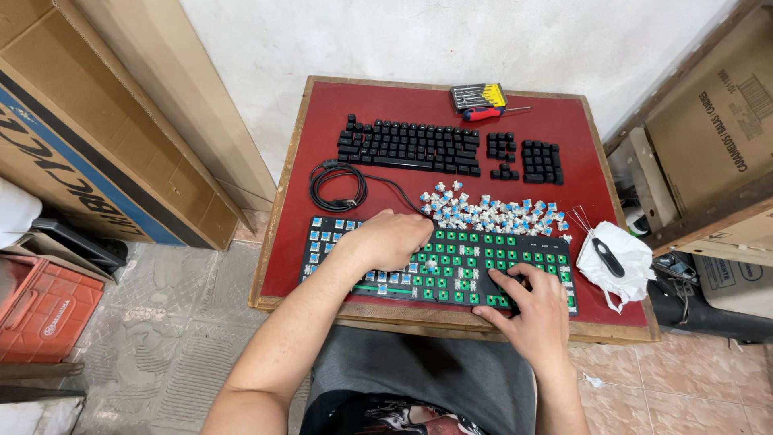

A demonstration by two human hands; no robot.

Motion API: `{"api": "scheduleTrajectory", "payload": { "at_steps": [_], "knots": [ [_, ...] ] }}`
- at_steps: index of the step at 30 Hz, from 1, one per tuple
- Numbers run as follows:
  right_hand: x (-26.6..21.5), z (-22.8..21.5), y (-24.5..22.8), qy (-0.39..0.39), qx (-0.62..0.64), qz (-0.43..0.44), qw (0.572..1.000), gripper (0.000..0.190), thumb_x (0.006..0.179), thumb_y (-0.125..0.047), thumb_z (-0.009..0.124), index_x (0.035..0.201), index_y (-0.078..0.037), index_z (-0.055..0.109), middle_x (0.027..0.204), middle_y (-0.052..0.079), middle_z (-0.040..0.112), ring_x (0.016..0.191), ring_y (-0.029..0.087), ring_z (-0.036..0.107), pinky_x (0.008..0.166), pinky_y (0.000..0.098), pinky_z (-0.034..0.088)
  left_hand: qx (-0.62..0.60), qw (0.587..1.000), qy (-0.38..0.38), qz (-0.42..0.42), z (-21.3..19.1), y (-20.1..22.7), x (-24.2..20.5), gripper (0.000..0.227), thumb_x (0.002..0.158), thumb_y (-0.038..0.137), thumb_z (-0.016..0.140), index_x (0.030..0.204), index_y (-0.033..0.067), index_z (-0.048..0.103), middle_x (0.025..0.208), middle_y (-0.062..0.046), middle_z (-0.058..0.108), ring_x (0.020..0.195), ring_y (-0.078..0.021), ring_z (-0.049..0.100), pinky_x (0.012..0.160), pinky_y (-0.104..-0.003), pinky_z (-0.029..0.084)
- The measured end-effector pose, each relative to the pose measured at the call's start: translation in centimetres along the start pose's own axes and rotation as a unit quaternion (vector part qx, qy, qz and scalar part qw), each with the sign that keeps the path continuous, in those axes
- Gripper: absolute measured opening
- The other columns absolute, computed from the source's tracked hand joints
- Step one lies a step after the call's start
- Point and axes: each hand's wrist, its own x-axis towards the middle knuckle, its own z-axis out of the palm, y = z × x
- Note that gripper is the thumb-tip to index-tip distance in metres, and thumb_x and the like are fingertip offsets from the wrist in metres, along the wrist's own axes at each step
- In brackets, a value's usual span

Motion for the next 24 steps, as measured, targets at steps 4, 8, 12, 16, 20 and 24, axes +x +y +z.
{"api": "scheduleTrajectory", "payload": {
  "at_steps": [4, 8, 12, 16, 20, 24],
  "knots": [
    [-0.1, 0.0, -0.2, 0.003, 0.002, -0.005, 1.0, 0.074, 0.085, -0.079, 0.091, 0.146, -0.036, 0.088, 0.142, -0.002, 0.074, 0.128, 0.032, 0.068, 0.104, 0.0537, 0.054, 0.035, 0.996, 0.084, -0.007, 0.4, 0.6, 1.2, 0.04, 0.101, -0.008, 0.063, 0.137, 0.0094, 0.065, 0.14, -0.014, 0.079, 0.134, -0.0409, 0.076, 0.105, -0.061, 0.058],
    [0.3, -0.2, -0.3, 0.012, 0.004, -0.012, 1.0, 0.073, 0.086, -0.077, 0.092, 0.146, -0.035, 0.088, 0.141, -0.002, 0.074, 0.127, 0.032, 0.068, 0.103, 0.0532, 0.054, -0.019, 0.994, 0.097, 0.051, 0.1, 2.4, -0.9, 0.04, 0.112, 0.044, 0.085, 0.134, 0.0182, 0.065, 0.13, -0.007, 0.077, 0.116, -0.0411, 0.079, 0.083, -0.064, 0.062],
    [0.2, -0.1, -0.3, 0.005, 0.001, -0.005, 1.0, 0.074, 0.085, -0.077, 0.093, 0.145, -0.035, 0.089, 0.141, -0.002, 0.074, 0.127, 0.032, 0.068, 0.103, 0.0544, 0.054, 0.092, 0.991, 0.086, 0.054, 2.8, 2.8, 0.9, 0.05, 0.105, 0.047, 0.093, 0.144, 0.0204, 0.077, 0.132, -0.01, 0.079, 0.128, -0.039, 0.077, 0.097, -0.063, 0.065],
    [0.1, -0.2, -0.1, 0.01, -0.003, -0.009, 1.0, 0.075, 0.085, -0.077, 0.093, 0.146, -0.036, 0.088, 0.142, -0.001, 0.073, 0.127, 0.032, 0.069, 0.104, 0.0545, 0.055, 0.006, 0.994, 0.058, 0.09, 0.2, 2.7, 1.6, 0.004, 0.109, 0.019, 0.075, 0.111, 0.02, 0.071, 0.124, -0.004, 0.08, 0.118, -0.0352, 0.077, 0.082, -0.059, 0.062],
    [0.3, -0.3, -0.3, 0.016, 0.004, -0.015, 1.0, 0.073, 0.086, -0.076, 0.093, 0.145, -0.034, 0.088, 0.141, -0.001, 0.074, 0.127, 0.032, 0.069, 0.103, 0.0541, 0.055, 0.042, 0.98, 0.186, 0.064, -1.5, 1.4, 5.1, 0.023, 0.111, 0.02, 0.079, 0.131, 0.0112, 0.073, 0.132, -0.012, 0.08, 0.126, -0.0429, 0.078, 0.085, -0.066, 0.068],
    [0.4, 0.0, -0.2, 0.026, 0.002, -0.012, 1.0, 0.074, 0.085, -0.078, 0.092, 0.145, -0.035, 0.088, 0.141, -0.001, 0.074, 0.126, 0.032, 0.069, 0.103, 0.0542, 0.056, 0.025, 0.979, 0.196, 0.044, -2.5, -0.5, 5.0, 0.034, 0.108, 0.025, 0.086, 0.134, 0.0125, 0.068, 0.134, -0.013, 0.076, 0.125, -0.0452, 0.078, 0.083, -0.067, 0.064]
  ]
}}
